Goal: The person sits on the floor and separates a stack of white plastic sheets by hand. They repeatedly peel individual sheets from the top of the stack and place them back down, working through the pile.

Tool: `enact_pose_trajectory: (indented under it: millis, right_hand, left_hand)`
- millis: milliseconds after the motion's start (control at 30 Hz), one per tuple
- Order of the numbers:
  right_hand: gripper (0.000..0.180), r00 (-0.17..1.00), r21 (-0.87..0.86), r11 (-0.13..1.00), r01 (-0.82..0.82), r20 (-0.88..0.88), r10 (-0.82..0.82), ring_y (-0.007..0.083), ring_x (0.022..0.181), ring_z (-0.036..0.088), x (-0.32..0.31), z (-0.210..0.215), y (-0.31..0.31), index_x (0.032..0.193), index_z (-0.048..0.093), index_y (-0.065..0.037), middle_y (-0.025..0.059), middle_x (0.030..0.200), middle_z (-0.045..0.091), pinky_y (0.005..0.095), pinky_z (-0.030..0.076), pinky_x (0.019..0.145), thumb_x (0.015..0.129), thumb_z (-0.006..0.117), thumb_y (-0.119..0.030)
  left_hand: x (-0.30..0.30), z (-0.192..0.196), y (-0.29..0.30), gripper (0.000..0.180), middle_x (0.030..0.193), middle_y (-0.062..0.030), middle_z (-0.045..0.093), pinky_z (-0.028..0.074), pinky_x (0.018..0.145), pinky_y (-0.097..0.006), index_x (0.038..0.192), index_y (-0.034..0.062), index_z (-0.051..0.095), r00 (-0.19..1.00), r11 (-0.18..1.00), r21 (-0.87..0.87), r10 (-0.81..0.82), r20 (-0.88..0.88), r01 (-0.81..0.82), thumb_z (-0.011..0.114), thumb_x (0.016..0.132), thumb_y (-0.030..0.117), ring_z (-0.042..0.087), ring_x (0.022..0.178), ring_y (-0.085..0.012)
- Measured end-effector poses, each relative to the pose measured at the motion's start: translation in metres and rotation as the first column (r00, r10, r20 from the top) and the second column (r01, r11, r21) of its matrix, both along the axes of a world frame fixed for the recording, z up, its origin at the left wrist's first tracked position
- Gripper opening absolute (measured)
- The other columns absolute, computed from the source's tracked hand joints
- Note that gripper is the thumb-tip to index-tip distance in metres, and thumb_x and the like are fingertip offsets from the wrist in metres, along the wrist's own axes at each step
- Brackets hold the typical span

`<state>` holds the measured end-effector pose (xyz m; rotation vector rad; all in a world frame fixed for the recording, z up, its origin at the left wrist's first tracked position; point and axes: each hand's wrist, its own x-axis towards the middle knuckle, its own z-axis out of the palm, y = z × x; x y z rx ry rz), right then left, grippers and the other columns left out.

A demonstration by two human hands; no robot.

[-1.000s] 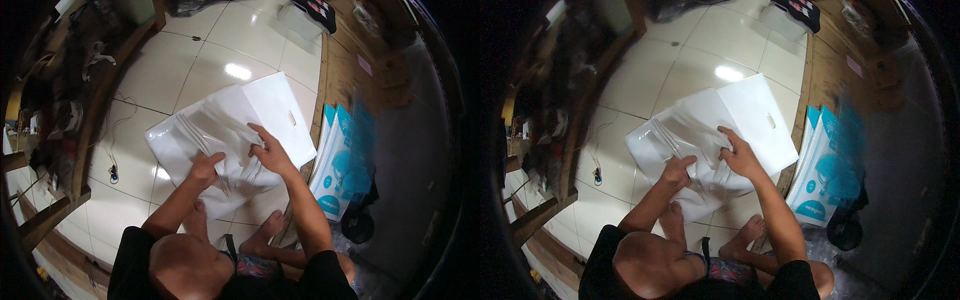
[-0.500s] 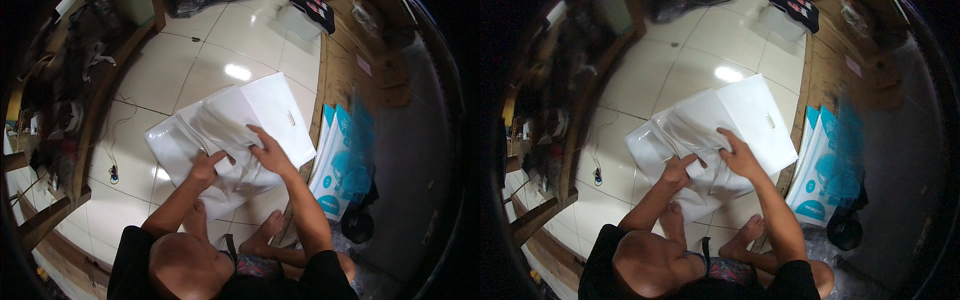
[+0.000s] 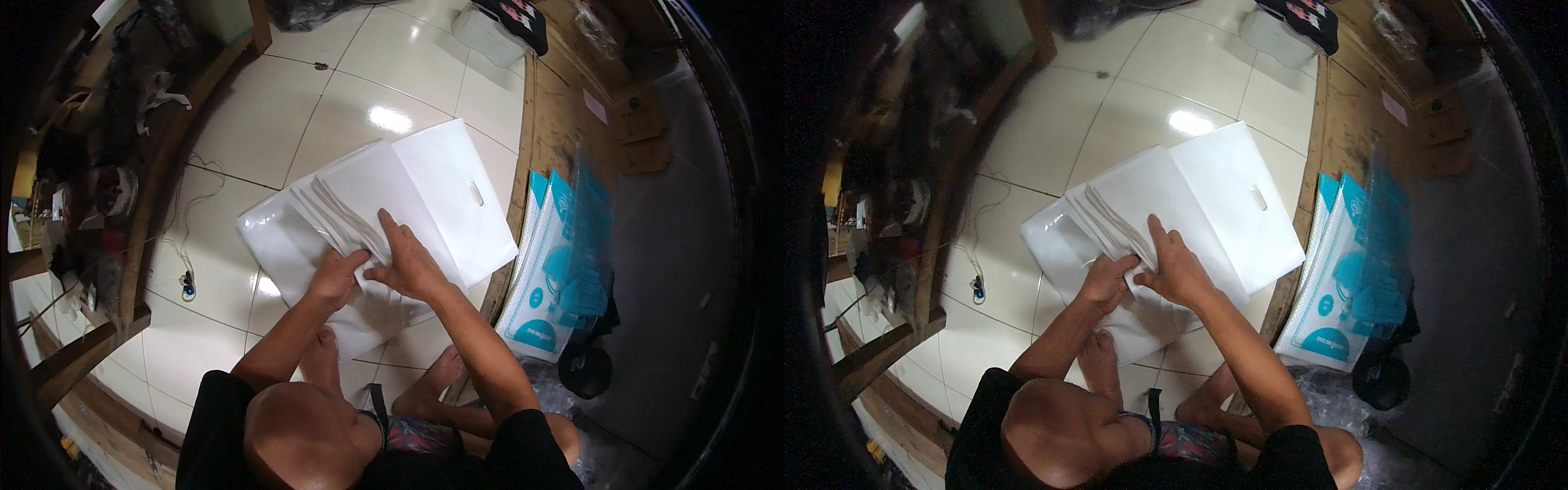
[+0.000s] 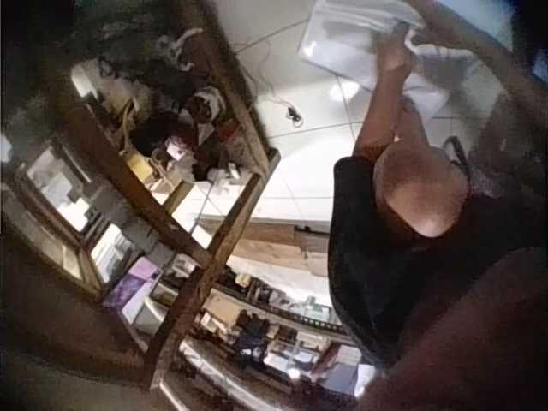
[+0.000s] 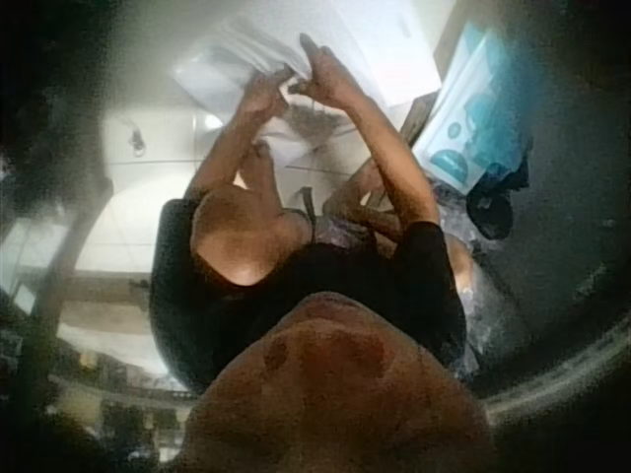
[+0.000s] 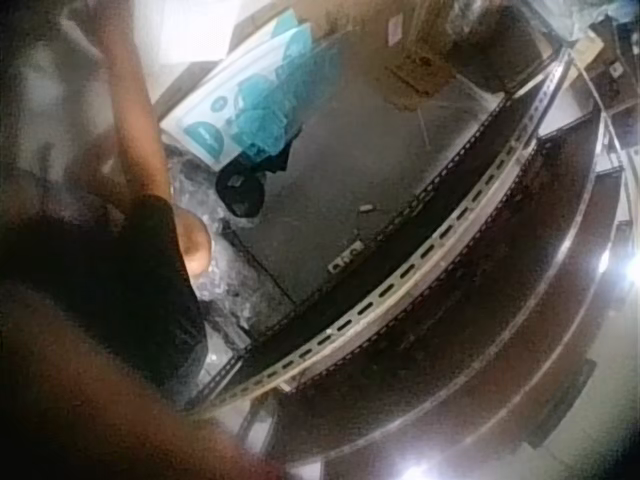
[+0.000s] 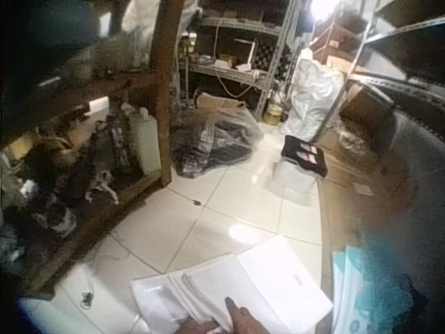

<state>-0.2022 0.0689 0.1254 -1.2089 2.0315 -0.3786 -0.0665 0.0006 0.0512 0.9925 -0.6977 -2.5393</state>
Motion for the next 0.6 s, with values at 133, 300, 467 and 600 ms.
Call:
enact_pose_trajectory:
  millis: [133,300,467,600]
  right_hand:
    - [0.068,0.982,-0.056,0.99,0.126,0.147,-0.117,0.0292,0.084,0.062,-0.02,-0.009,0.008,0.143,0.033,-0.008,0.0228,0.106,0.061,0.0367,0.048,0.078,0.083,0.064,-0.009]
    - [0.062,0.932,-0.119,0.954,0.276,0.275,-0.235,0.0275,0.091,0.063,-0.036,0.003,0.012,0.143,0.033,-0.006,0.0234,0.113,0.061,0.0322,0.049,0.077,0.087,0.06,-0.011]
    - [0.082,0.973,-0.062,0.994,0.092,0.219,-0.076,0.0388,0.104,0.06,-0.012,0.0,0.004,0.143,0.027,0.002,0.0312,0.121,0.054,0.04,0.048,0.088,0.08,0.073,-0.024]
    - [0.074,0.953,0.005,0.998,0.055,0.297,-0.054,0.0364,0.112,0.056,-0.012,-0.003,0.004,0.143,0.029,-0.001,0.03,0.124,0.053,0.0362,0.045,0.094,0.082,0.069,-0.014]
  left_hand:
    - [-0.003,-0.009,0.003,0.036,0.112,-0.0164,0.061,0.053,0.084,-0.034,0.117,-0.0108,0.052,0.997,0.999,0.031,0.016,0.076,-0.019,0.059,0.086,0.005,0.063,0.098,-0.0241]
    - [-0.004,-0.005,0.005,0.039,0.111,-0.0137,0.062,0.049,0.086,-0.032,0.119,-0.0064,0.053,0.995,0.997,0.076,0.009,0.1,-0.017,0.062,0.083,0.008,0.062,0.095,-0.0212]
    - [-0.01,0.01,0.001,0.043,0.111,-0.0148,0.062,0.049,0.086,-0.032,0.119,-0.0083,0.053,0.979,0.997,0.005,-0.071,0.19,0.072,0.065,0.083,0.011,0.062,0.096,-0.0218]
    - [-0.008,-0.004,0.005,0.043,0.112,-0.0141,0.061,0.05,0.087,-0.033,0.12,-0.008,0.051,0.989,1.0,-0.002,-0.002,0.145,0.002,0.065,0.085,0.012,0.062,0.098,-0.0225]
